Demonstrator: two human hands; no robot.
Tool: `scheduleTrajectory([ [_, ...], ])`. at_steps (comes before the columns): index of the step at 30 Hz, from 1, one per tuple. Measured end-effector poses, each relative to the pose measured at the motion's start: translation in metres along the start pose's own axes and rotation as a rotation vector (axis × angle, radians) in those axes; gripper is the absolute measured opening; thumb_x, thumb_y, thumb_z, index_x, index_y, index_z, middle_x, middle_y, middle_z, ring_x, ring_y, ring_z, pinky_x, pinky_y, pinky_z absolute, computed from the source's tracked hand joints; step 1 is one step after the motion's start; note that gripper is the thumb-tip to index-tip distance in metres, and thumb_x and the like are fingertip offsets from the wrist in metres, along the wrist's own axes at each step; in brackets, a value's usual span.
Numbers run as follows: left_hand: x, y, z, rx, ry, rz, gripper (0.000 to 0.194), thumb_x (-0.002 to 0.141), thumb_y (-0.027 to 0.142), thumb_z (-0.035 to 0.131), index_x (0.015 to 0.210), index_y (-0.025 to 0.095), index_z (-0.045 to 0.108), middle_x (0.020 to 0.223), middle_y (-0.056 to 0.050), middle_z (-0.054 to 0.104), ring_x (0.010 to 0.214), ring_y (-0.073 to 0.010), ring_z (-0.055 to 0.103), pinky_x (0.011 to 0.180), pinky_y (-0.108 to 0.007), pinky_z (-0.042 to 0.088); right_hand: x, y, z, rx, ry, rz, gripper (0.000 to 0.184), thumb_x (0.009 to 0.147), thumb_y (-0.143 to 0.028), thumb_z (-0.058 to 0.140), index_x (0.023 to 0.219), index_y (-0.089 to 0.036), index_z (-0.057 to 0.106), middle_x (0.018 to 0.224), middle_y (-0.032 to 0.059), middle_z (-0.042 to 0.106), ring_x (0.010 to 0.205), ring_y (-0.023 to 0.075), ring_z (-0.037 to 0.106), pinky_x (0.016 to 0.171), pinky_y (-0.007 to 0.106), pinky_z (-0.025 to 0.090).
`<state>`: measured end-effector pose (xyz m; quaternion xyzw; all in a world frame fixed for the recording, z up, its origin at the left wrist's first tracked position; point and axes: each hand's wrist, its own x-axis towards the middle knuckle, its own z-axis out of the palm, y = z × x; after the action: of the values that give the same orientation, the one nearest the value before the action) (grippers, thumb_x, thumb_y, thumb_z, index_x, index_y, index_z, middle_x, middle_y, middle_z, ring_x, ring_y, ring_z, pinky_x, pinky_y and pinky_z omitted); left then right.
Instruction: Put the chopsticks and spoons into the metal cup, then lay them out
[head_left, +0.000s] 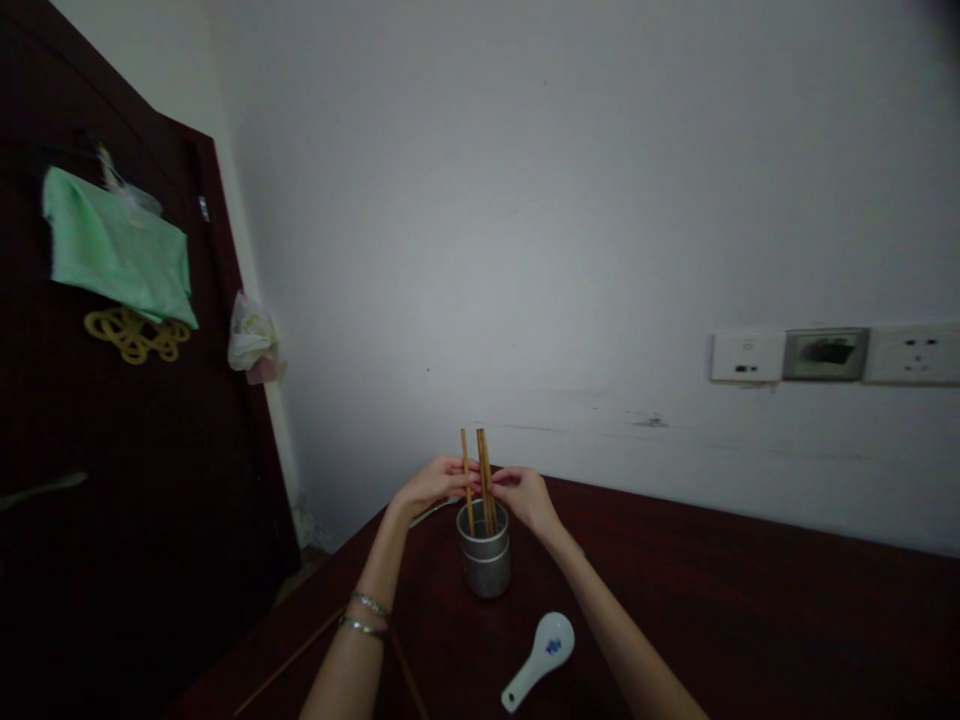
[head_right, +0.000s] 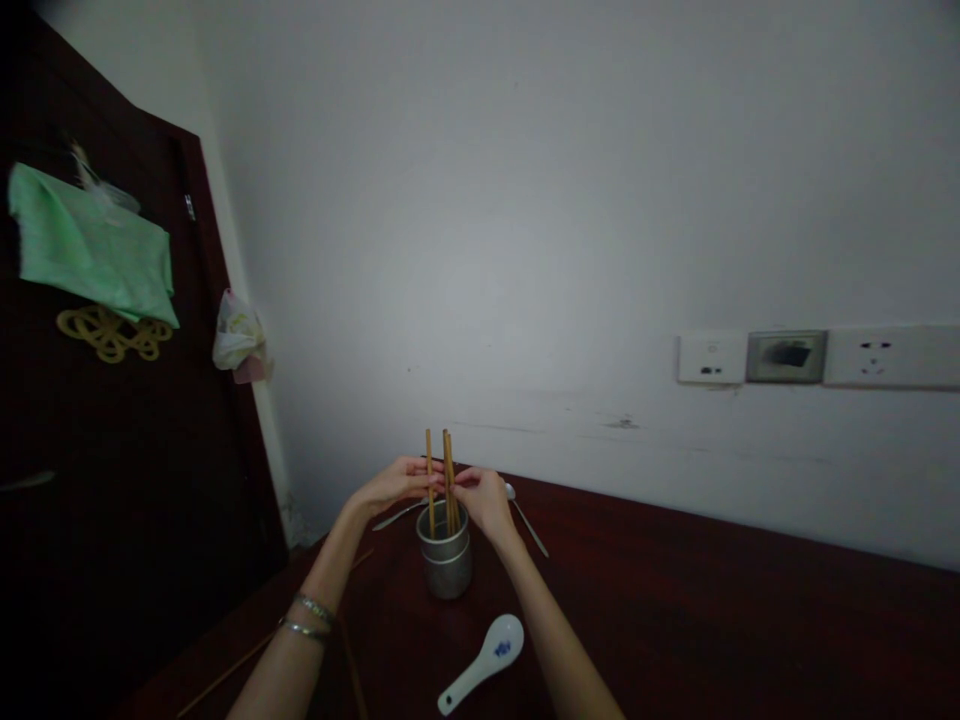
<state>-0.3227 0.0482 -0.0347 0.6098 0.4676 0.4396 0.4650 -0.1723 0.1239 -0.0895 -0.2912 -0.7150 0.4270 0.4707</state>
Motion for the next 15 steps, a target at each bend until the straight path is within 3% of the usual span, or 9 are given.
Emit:
scheduleTrajectory([
  [8, -0.012, 0.016, -0.010, -0.001, 0.116, 0.020, 0.041, 0.066, 0.029, 0.068, 0.100, 0.008, 0.058, 0.099, -0.015, 0.063, 0.085, -0.0182, 0.061, 0.085, -0.035, 0.043, 0.001, -0.022, -0.010, 0.175, 0.084, -0.004, 0.017, 0.057, -0.024, 0.062, 0.069, -0.012, 0.063, 0.065, 0.0053, 0.065, 0.059, 0.0149, 0.059, 0.058, 0.026, 0.047],
  [15, -0.020, 0.041, 0.004, 0.030, 0.259, 0.088, 0.040, 0.066, 0.028, 0.068, 0.099, 0.008, 0.058, 0.094, -0.014, 0.065, 0.082, -0.0183, 0.063, 0.083, -0.034, 0.045, 0.000, -0.039, -0.023, 0.284, 0.125, -0.056, 0.019, 0.058, -0.027, 0.064, 0.071, -0.013, 0.062, 0.066, 0.0046, 0.065, 0.062, 0.0151, 0.060, 0.059, 0.026, 0.048],
])
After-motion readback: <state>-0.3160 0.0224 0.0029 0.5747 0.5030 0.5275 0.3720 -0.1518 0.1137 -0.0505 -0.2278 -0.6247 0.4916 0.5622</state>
